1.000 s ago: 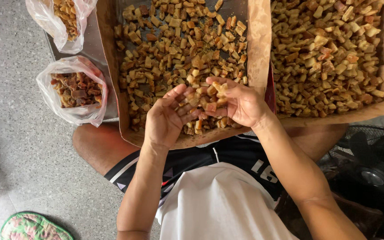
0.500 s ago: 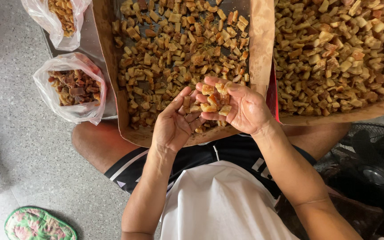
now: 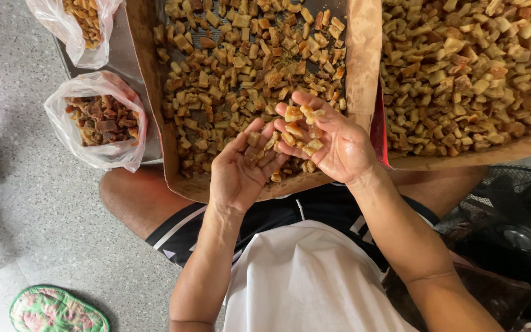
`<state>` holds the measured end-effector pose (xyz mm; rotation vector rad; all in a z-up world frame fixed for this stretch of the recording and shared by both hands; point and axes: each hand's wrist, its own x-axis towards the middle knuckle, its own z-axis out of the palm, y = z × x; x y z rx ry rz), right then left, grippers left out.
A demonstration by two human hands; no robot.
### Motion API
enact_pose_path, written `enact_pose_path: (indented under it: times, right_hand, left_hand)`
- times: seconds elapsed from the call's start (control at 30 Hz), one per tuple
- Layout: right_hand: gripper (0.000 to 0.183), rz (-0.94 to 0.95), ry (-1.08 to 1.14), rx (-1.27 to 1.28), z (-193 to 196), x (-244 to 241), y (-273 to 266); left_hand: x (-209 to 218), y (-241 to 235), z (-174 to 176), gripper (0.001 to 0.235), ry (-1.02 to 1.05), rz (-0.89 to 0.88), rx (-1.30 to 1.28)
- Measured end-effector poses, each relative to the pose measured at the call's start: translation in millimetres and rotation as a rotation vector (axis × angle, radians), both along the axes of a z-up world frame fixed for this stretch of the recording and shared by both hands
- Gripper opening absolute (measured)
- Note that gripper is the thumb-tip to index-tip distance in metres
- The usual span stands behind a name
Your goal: The person sits on the floor and sorts small, cubed food items from a large cardboard tray into smaller plastic bags. They scoop the items with both hands, inspect them, and transfer them into the bags placed to the left.
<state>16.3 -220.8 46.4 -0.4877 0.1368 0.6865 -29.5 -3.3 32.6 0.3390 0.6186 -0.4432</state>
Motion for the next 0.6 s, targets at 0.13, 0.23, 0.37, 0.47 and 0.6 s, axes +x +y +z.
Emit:
enact_pose_path:
  times: [0.13,0.23,0.37,0.47,0.6]
  right_hand:
    - [0.044,-0.041,-0.019,-0.015,-1.7,1.7,-3.1]
    - [0.044,-0.049,-0.003,-0.044,-3.4,2.3,-3.6]
    - [0.043,-0.047,0.003,-0.056,-2.6,0.6,-3.9]
    - [0.042,-0.044,0.001,-0.04,-0.3,-0.5,-2.9]
    - [0.044,-0.058,0.048,0.035,0.6,-2.7,0.8]
  left_hand:
    - [-0.3,1.3,2.1,0.047,-0.012,0.045,-0.017]
    - [-0.8,1.4,0.3,0.047,-0.015,0.033,0.007]
    - [-3.0,-2.5,0.6,0.048,-0.053,0.027,0.018]
    - [-3.1,-4.1,6.4,0.049,-0.018,0.023,0.048]
    - [-1.0,-5.6,13.7,0.049,0.002,0.024,0.034]
